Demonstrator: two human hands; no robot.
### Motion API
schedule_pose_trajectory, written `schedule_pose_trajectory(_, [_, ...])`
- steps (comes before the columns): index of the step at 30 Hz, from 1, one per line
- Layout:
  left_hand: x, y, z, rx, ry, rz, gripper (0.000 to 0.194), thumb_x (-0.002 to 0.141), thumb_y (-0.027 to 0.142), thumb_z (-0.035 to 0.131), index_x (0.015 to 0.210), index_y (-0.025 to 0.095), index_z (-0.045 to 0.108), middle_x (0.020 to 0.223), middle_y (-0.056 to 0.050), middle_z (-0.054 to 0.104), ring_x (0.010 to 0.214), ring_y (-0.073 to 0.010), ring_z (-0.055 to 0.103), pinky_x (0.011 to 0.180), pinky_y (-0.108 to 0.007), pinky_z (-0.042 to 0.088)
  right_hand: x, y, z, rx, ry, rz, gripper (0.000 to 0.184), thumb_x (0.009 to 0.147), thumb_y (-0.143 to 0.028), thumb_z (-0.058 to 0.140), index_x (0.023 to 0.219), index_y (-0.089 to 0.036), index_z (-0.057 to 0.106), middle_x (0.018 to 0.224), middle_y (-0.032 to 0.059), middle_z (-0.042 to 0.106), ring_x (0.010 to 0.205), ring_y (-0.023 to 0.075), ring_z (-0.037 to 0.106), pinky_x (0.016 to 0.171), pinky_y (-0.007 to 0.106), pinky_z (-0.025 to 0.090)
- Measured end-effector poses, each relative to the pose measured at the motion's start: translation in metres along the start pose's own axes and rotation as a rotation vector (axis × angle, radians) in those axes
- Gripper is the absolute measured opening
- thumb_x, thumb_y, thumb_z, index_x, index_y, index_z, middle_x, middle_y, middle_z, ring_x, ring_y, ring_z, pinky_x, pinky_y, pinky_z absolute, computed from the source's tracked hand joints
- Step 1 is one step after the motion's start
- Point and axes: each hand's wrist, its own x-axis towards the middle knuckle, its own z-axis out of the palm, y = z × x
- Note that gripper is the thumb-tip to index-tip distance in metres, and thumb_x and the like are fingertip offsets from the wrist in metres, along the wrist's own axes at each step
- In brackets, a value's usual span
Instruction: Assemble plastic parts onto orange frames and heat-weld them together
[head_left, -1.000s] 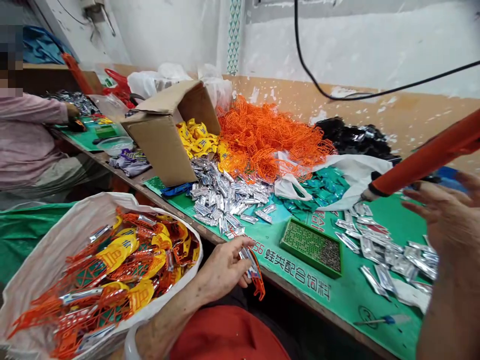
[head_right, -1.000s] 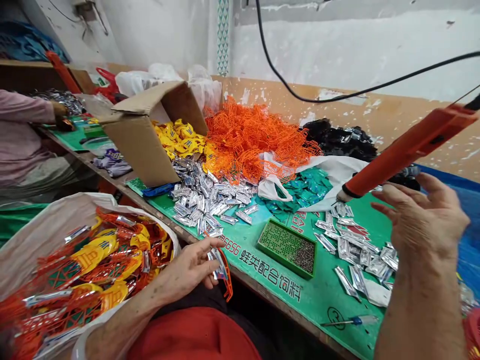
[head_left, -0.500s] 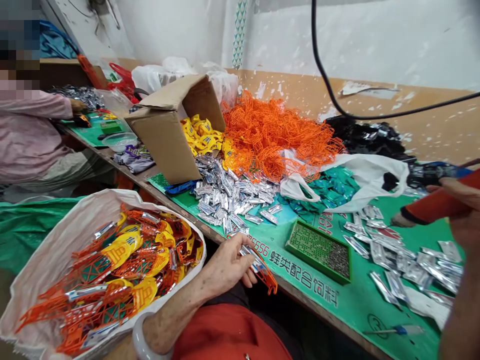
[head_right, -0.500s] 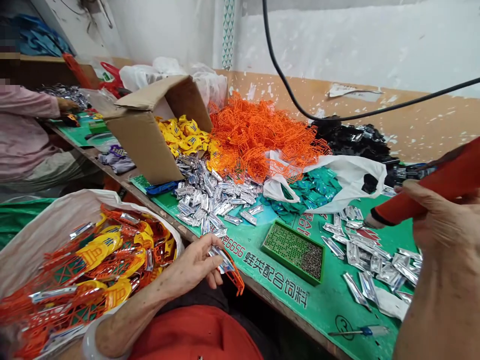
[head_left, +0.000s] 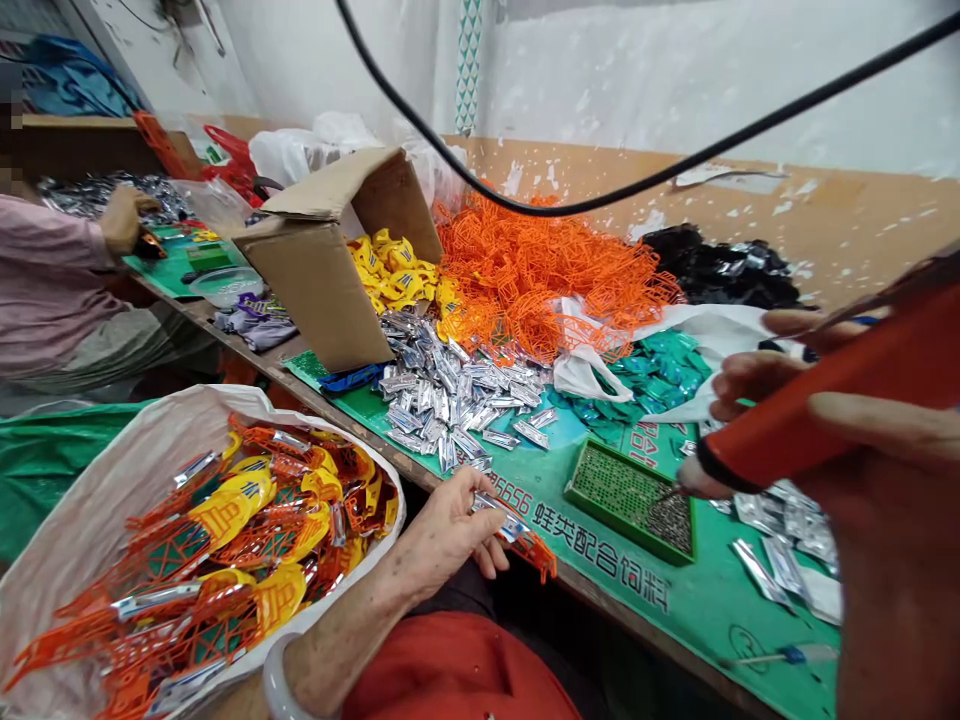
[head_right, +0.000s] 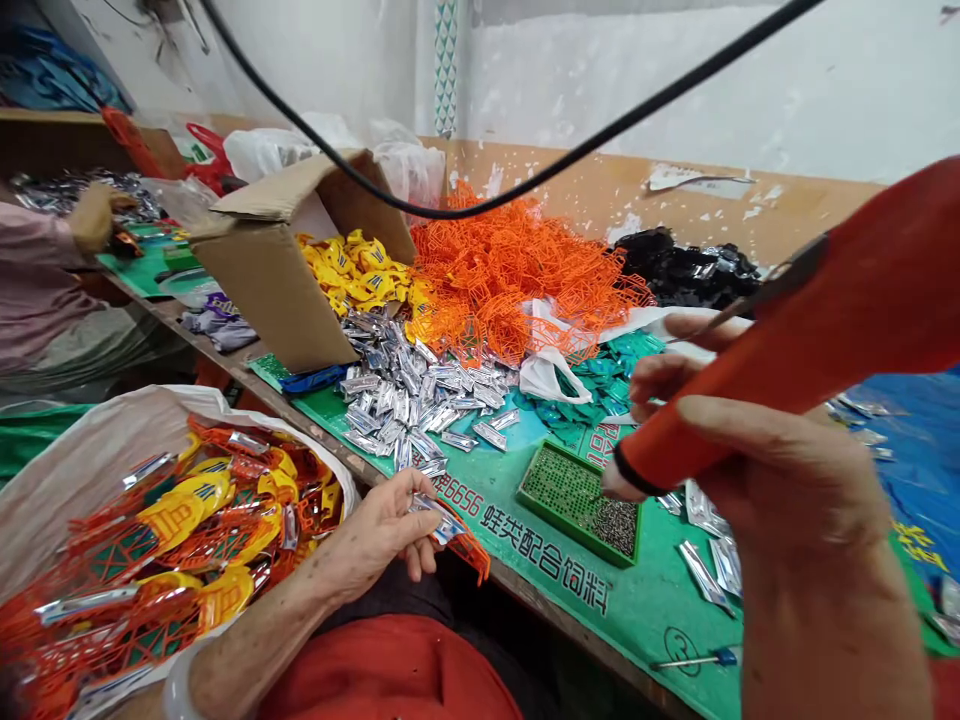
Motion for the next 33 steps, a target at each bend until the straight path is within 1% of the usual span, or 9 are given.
schedule_pose_trajectory(3, [0.001,-0.001,0.007,-0.014,0.030,0.018,0.023,0.075,0.028,0.059,0.087,0.019,0.042,0.054,0.006,0.059,0.038,-0.0084,0.055,0.034,-0.015,0.041,-0.025,-0.009,0.026,0.356,-0.251,0.168,0.045,0.059,-0.021,0.070,0.103,-0.023,0.063,0.066,0.0046,0.061,0.062,0.0212,0.062,0.052,0.041,0.053])
schedule_pose_trajectory(6, [0.002,0.002,0.011,0.014,0.042,0.012,0.018,0.076,0.025,0.056,0.087,0.018,0.044,0.051,0.007,0.057,0.033,-0.0065,0.050,0.032,-0.014,0.037,-0.042,-0.011,0.041,0.440,-0.356,0.185,0.050,0.057,-0.029,0.080,0.103,-0.027,0.062,0.064,0.0002,0.058,0.063,0.0196,0.060,0.057,0.040,0.054])
schedule_pose_trajectory(8, [0.002,0.005,0.013,0.044,0.043,-0.006,0.016,0.076,0.023,0.054,0.089,0.017,0.047,0.048,0.008,0.056,0.031,-0.0061,0.048,0.031,-0.014,0.036,-0.050,-0.013,0.047,0.473,-0.390,0.181,0.053,0.056,-0.037,0.083,0.103,-0.030,0.062,0.065,-0.0017,0.056,0.063,0.0181,0.060,0.061,0.040,0.055])
schedule_pose_trajectory(11, [0.002,0.009,0.015,0.081,0.035,-0.033,0.017,0.077,0.022,0.052,0.092,0.015,0.051,0.043,0.007,0.055,0.031,-0.0069,0.047,0.032,-0.014,0.036,-0.058,-0.018,0.051,0.518,-0.390,0.169,0.054,0.058,-0.039,0.084,0.107,-0.034,0.060,0.068,-0.0035,0.054,0.063,0.0168,0.061,0.062,0.039,0.056])
schedule_pose_trajectory(15, [0.003,0.011,0.016,0.102,0.037,-0.044,0.017,0.078,0.022,0.051,0.093,0.015,0.052,0.039,0.007,0.053,0.030,-0.0073,0.044,0.032,-0.014,0.034,-0.068,-0.021,0.057,0.531,-0.340,0.200,0.052,0.066,-0.031,0.079,0.113,-0.032,0.058,0.070,-0.0015,0.059,0.060,0.0177,0.062,0.053,0.035,0.054])
schedule_pose_trajectory(19, [0.005,0.011,0.017,0.122,0.037,-0.048,0.016,0.077,0.022,0.050,0.092,0.016,0.051,0.038,0.008,0.052,0.030,-0.0077,0.044,0.032,-0.014,0.035,-0.076,-0.019,0.068,0.622,-0.285,0.171,0.048,0.066,-0.019,0.076,0.110,-0.029,0.059,0.068,-0.0030,0.061,0.060,0.0166,0.061,0.059,0.036,0.055])
schedule_pose_trajectory(21, [0.005,0.011,0.017,0.122,0.042,-0.058,0.014,0.078,0.022,0.050,0.091,0.017,0.050,0.038,0.009,0.052,0.030,-0.0077,0.044,0.032,-0.014,0.034,-0.080,-0.018,0.074,0.630,-0.251,0.179,0.049,0.067,-0.016,0.075,0.111,-0.030,0.058,0.069,-0.0040,0.062,0.059,0.0161,0.060,0.059,0.035,0.054])
schedule_pose_trajectory(25, [0.003,0.012,0.017,0.109,0.036,-0.049,0.010,0.078,0.022,0.049,0.088,0.018,0.049,0.039,0.009,0.052,0.031,-0.0074,0.044,0.032,-0.013,0.034,-0.084,-0.016,0.082,0.597,-0.193,0.184,0.054,0.066,-0.015,0.075,0.113,-0.030,0.056,0.068,-0.0047,0.062,0.056,0.0152,0.058,0.058,0.035,0.053])
schedule_pose_trajectory(33, [0.003,0.008,0.016,0.103,0.041,-0.021,0.009,0.078,0.020,0.050,0.088,0.019,0.049,0.041,0.009,0.052,0.031,-0.0072,0.045,0.031,-0.012,0.035,-0.087,-0.007,0.087,0.573,-0.163,0.217,0.059,0.064,-0.013,0.075,0.118,-0.027,0.052,0.069,-0.0041,0.062,0.058,0.0159,0.059,0.055,0.034,0.053])
